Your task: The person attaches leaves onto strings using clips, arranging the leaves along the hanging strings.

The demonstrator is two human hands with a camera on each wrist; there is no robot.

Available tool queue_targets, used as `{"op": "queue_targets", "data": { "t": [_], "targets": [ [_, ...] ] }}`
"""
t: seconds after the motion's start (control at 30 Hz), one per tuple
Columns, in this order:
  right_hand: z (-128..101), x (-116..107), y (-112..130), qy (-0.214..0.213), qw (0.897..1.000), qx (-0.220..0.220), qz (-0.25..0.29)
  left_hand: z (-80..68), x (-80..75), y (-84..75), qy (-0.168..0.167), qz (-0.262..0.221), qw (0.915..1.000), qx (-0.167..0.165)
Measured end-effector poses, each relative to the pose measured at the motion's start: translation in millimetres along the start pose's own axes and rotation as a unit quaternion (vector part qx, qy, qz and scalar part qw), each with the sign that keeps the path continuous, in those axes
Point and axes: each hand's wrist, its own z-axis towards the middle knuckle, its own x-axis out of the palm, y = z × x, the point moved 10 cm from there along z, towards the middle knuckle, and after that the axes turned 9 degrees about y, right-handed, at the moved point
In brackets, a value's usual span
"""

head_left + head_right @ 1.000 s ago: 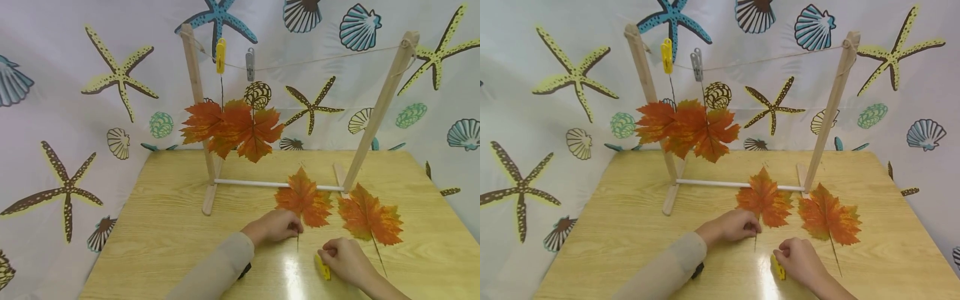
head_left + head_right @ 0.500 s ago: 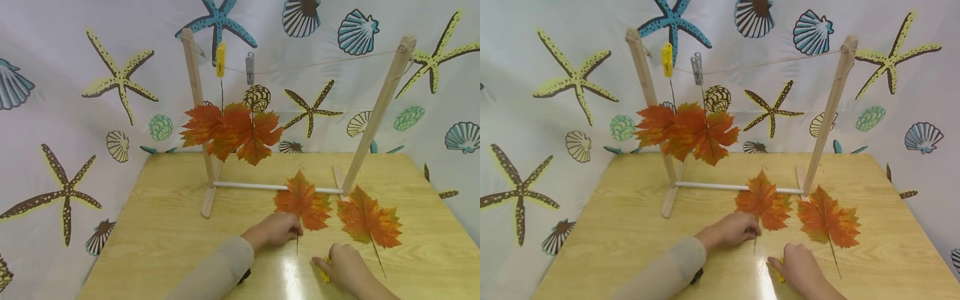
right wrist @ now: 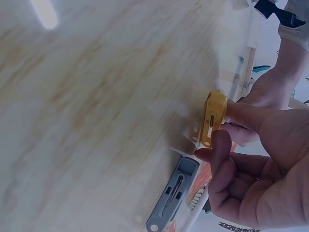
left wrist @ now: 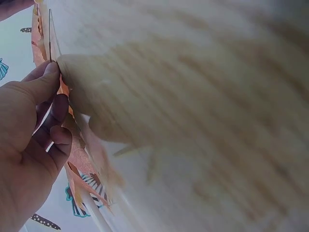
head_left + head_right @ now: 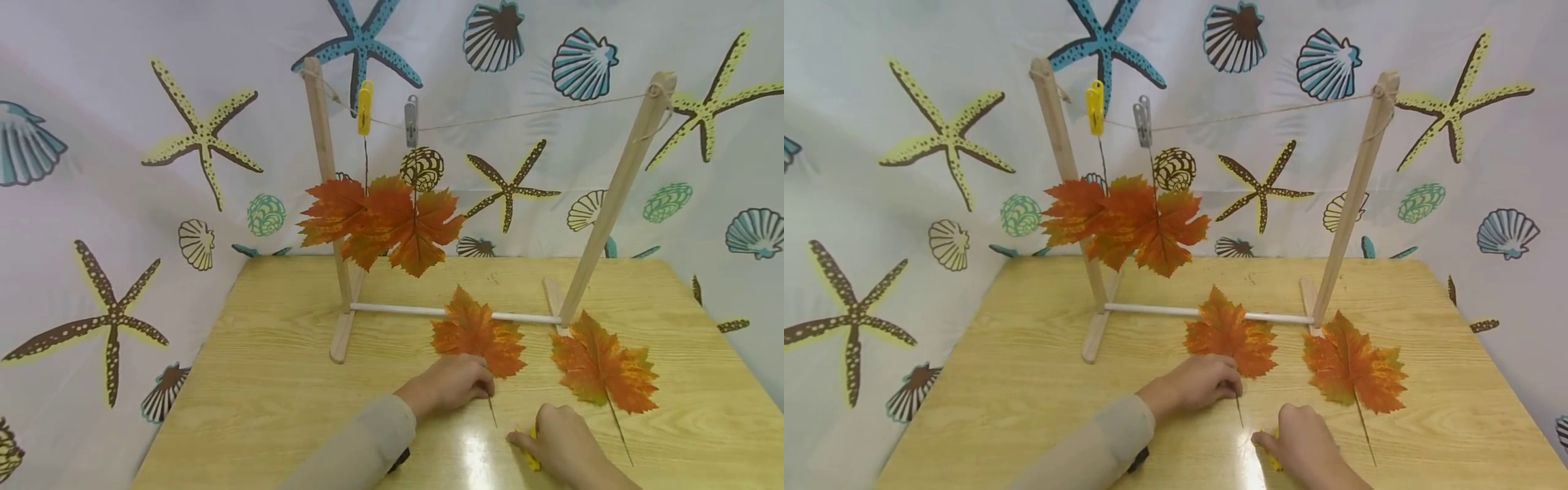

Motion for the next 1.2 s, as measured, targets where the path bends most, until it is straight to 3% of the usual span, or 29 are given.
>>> {"op": "queue_targets", "data": {
  "t": [0.33, 0.7, 1.2],
  "targets": [
    [1.2, 1.7, -1.2, 0.014, 1.000, 0.017, -0.003, 2.0, -0.4, -0.8, 0.009, 0.003, 0.9999, -0.008],
    [3.9, 4.5, 2.9, 0.012, 1.000, 0.010, 0.011, 4.5, -2.5, -1.0, 0.016, 0.048, 0.9987, -0.008],
    [6.7, 6.6, 3.4, 0.023, 0.999, -0.008, 0.040, 2.4, -5.2, -0.3, -0.018, 0.043, 0.9988, 0.018]
  ]
}}
